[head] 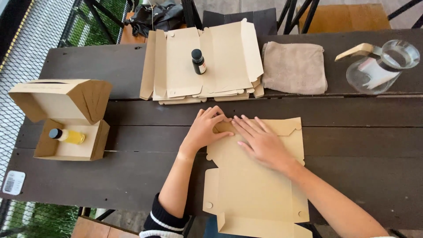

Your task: The person assembles a flat cardboard box by folding and tucking its flaps into place. They work on a wooden table with other flat boxes, a bottle, a cloth, and a pitcher nearby. The person completes one box and begins folding another.

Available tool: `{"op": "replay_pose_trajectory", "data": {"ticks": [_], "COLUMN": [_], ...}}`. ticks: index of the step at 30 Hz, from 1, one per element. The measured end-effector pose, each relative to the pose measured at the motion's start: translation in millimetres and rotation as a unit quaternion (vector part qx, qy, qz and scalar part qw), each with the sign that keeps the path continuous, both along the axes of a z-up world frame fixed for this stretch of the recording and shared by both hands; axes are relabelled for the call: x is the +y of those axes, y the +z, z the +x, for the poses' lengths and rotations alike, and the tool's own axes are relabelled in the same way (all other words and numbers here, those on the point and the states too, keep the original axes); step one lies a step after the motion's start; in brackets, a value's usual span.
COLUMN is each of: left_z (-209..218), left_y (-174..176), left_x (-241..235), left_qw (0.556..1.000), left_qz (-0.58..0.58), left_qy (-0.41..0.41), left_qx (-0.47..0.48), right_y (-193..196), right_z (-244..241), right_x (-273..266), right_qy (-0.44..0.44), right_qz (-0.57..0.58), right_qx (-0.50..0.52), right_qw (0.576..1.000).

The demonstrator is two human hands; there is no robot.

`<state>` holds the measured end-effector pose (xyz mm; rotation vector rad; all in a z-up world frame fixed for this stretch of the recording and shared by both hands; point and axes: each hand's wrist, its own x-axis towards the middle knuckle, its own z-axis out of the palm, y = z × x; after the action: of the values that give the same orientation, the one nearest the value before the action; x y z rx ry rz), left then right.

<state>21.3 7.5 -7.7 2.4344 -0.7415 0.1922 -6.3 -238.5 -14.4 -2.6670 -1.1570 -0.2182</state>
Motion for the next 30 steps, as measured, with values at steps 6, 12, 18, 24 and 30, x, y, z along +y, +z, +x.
{"op": "replay_pose_trajectory", "data": {"ticks": [6, 12, 18, 24, 30], "left_z": [0.3, 0.0, 0.5, 0.3, -0.5], "left_y": [5.1, 9.0, 2.3, 8.3, 9.4], "left_x": [-0.1, -2.0, -3.2, -3.9, -4.9], "left_qw": [0.999, 0.999, 0.996, 0.995, 0.995], "left_qz": [-0.025, -0.037, -0.049, -0.053, -0.061], "left_qy": [0.005, 0.002, 0.025, 0.03, 0.031], "left_qx": [0.021, 0.024, 0.066, 0.078, 0.079], "right_y": [7.9, 2.8, -2.9, -3.5, -30.2], "right_z": [-2.4, -4.3, -10.8, -33.8, -24.4], "right_x": [-27.3, -55.0, -76.7, -68.7, -34.7], "right_qy": [-0.024, -0.074, -0.13, -0.237, -0.282], "right_qz": [-0.031, -0.054, -0.055, -0.1, -0.103], "right_qx": [0.073, 0.082, 0.082, -0.004, 0.019], "right_qw": [0.997, 0.992, 0.987, 0.966, 0.954]}}
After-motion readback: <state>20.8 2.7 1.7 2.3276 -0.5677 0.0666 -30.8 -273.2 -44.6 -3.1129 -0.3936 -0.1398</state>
